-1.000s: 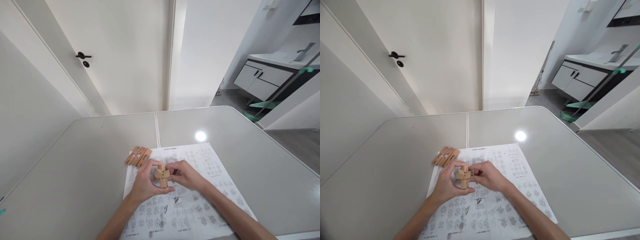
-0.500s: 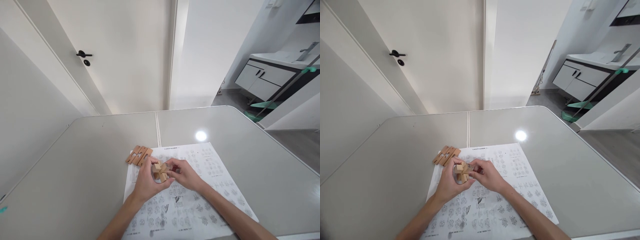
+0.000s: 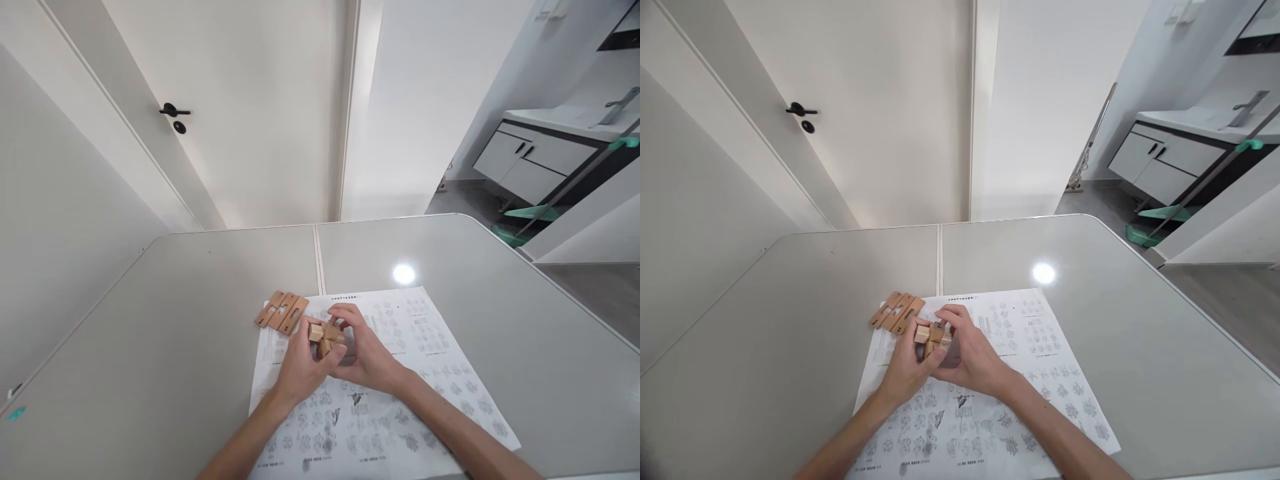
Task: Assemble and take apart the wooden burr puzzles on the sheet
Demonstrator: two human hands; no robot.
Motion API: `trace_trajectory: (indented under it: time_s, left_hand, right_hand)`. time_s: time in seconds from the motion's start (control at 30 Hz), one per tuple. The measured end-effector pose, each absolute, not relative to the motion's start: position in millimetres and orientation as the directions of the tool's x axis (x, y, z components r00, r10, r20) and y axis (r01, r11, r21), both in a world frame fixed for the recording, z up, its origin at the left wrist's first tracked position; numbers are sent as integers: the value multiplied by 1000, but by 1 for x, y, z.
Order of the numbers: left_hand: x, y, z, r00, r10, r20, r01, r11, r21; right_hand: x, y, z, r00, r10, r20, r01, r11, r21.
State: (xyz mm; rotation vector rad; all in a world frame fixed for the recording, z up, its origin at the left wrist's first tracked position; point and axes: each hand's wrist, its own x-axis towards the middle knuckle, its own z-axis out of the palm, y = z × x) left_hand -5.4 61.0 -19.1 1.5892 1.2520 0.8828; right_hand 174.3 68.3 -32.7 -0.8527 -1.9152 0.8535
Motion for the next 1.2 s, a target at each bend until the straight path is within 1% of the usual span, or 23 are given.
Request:
trace_trajectory:
  time_s: [0.1, 0.17, 0.23, 0.33, 0.43, 0.5, 0.63, 0.73, 0.83, 0.93, 1.07, 1.2]
  left_hand:
    - [-4, 61, -19, 220, 976, 9, 323, -82, 943]
    - [-4, 63, -17, 172, 985, 26, 308, -79, 948]
    - [-5, 65, -14, 126, 992, 15, 256, -47, 965]
    - [-7, 68, -8, 81, 996, -26, 154, 14, 988]
    - [-9, 70, -2, 42, 999, -31, 99, 26, 995]
    - [-10, 71, 2, 50, 998, -30, 67, 27, 997]
    - [-10, 70, 5, 121, 992, -35, 12, 34, 999]
    - [-9, 69, 3, 160, 987, -19, 8, 18, 1000]
    - [-9, 68, -2, 160, 987, -26, 32, 22, 999]
    - [-9, 68, -5, 144, 989, -37, 65, 27, 998]
    - [-8, 67, -4, 169, 985, -17, 110, -2, 994]
    - [-8, 67, -7, 235, 972, 10, 143, -45, 989]
  right_hand:
    - [172, 68, -30, -417, 787, 455, 251, 580, -775]
    - [172, 68, -27, -410, 773, 483, 277, 611, -742]
    - [173, 69, -25, -388, 766, 513, 304, 632, -713]
    - [176, 71, -24, -376, 774, 510, 347, 627, -697]
    - [181, 73, -26, -365, 791, 491, 378, 608, -698]
    - [182, 75, -28, -354, 804, 478, 407, 592, -695]
    - [183, 78, -31, -342, 835, 431, 481, 549, -683]
    - [184, 78, -35, -351, 853, 386, 525, 520, -673]
    - [185, 79, -36, -372, 859, 353, 554, 510, -658]
    - [186, 79, -33, -371, 858, 355, 513, 509, -692]
    - [188, 79, -26, -347, 852, 393, 386, 512, -767]
    - [188, 78, -24, -332, 837, 436, 321, 534, -782]
